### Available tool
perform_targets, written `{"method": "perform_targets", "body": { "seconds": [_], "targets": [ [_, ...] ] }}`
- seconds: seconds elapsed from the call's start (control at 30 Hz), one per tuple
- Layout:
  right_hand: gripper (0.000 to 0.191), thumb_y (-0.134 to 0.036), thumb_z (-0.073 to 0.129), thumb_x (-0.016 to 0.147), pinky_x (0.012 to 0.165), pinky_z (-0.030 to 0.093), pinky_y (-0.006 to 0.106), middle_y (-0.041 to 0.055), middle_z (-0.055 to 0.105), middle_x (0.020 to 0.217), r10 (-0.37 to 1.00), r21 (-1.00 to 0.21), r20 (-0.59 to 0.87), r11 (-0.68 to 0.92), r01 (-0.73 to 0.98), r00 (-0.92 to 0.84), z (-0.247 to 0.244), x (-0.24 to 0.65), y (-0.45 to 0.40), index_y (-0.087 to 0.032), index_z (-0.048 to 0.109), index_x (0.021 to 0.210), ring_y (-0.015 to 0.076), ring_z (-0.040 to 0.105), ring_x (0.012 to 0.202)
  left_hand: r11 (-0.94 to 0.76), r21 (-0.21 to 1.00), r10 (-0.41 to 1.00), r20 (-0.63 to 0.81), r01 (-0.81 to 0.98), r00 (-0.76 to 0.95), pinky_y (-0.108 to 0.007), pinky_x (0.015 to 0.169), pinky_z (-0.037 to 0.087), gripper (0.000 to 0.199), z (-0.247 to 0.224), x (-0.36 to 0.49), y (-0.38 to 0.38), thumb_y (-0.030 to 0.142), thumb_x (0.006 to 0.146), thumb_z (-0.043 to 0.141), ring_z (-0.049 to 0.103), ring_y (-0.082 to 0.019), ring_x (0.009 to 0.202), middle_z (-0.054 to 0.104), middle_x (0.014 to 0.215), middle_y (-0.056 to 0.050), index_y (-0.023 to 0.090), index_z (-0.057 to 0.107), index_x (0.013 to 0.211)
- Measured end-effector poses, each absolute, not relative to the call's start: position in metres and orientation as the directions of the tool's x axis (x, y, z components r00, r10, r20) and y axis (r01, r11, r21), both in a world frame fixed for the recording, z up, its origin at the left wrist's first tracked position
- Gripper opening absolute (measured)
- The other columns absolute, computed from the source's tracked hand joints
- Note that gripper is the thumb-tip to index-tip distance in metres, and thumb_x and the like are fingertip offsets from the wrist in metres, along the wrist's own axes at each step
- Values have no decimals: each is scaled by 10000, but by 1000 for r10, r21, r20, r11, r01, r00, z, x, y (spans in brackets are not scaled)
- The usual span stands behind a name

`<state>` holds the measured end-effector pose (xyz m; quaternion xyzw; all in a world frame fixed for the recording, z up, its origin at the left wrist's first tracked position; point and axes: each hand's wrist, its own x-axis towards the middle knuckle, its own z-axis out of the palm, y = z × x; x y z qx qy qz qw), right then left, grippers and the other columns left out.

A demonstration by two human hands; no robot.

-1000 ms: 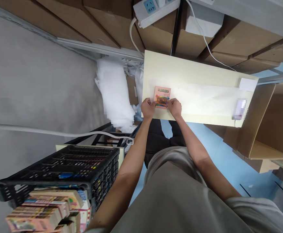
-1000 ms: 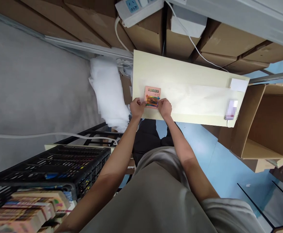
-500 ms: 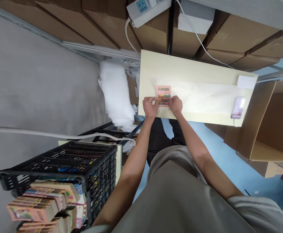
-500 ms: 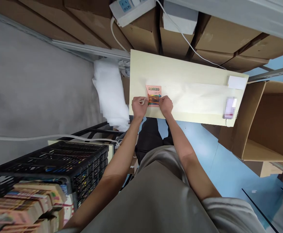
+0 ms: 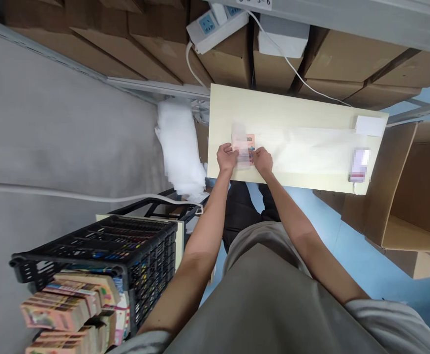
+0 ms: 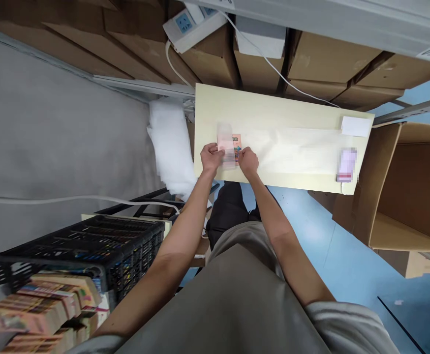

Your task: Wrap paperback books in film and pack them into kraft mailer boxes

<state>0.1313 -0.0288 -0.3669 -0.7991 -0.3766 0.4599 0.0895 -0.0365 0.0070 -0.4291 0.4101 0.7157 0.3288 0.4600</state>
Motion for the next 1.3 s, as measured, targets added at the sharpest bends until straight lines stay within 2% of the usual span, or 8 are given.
{"method": "perform_targets", "body": {
  "seconds": [0.23,0.37,0.47,0.6,0.73,0.87,1.07,1.3],
  "targets": [
    [398,-353,434,1175,1211,581,486,194,694,1496,943,-766,-277,-332,550,184,-356,122,-33,-199,657,1467,321,688,1414,471,852,878,-428,227,-214,-355,914,672,339,-395,-23,8,109,716,796,776,-209,909,815,982,-45,198,781,1043],
    [618,-576,498,1159,1257,574,522,229,597,1657,949,-836,-292,-314,450,119,-362,105,-28,-192,537,1643,355,617,1543,364,897,927,-324,252,-188,-341,883,660,146,-381,-5,-7,248,892,782,761,-208,922,802,1033,-65,218,770,1034],
    [745,-681,520,1124,1225,601,545,228,622,1656,924,-841,-346,-382,384,162,-370,118,-24,-212,474,1701,366,686,1467,243,934,969,-222,263,-107,-354,913,668,188,-376,9,-20,314,930,808,771,-215,983,780,1143,-75,242,777,1102],
    [641,-610,479,1149,1111,663,490,146,768,1489,921,-877,-368,-389,282,126,-375,159,-23,-260,491,1687,304,813,1195,97,935,987,-134,341,86,-379,986,660,435,-368,27,-34,248,909,854,761,-228,1093,749,1224,-79,285,760,1332],
    [534,-466,447,1174,1150,629,459,132,809,1381,895,-833,-424,-445,328,138,-375,195,-24,-197,551,1623,284,779,1241,14,899,962,-132,438,238,-505,1182,591,540,-359,43,-40,140,897,832,702,-301,1322,748,1375,-113,266,722,1410],
    [522,-338,428,1160,1188,592,488,167,760,1409,873,-764,-440,-488,422,212,-380,211,-27,-168,546,1639,296,736,1287,84,864,971,-182,496,153,-539,1258,541,450,-366,47,-41,124,917,780,659,-322,1424,726,1435,-119,259,729,1344],
    [510,-292,447,1140,1190,569,499,182,685,1302,849,-642,-386,-528,555,361,-384,205,-39,-169,653,1591,320,689,1241,397,779,908,-411,485,-83,-452,1020,646,382,-396,37,-40,167,946,769,735,-279,1121,702,1381,-152,224,710,1318],
    [439,-196,501,1080,1097,602,415,156,747,1290,789,-616,-463,-614,494,404,-374,200,-52,-141,728,1451,256,726,1098,459,776,883,-452,431,-127,-462,1080,641,414,-407,38,-36,135,899,758,747,-269,1114,728,1315,-140,207,713,1305]
  ]
}}
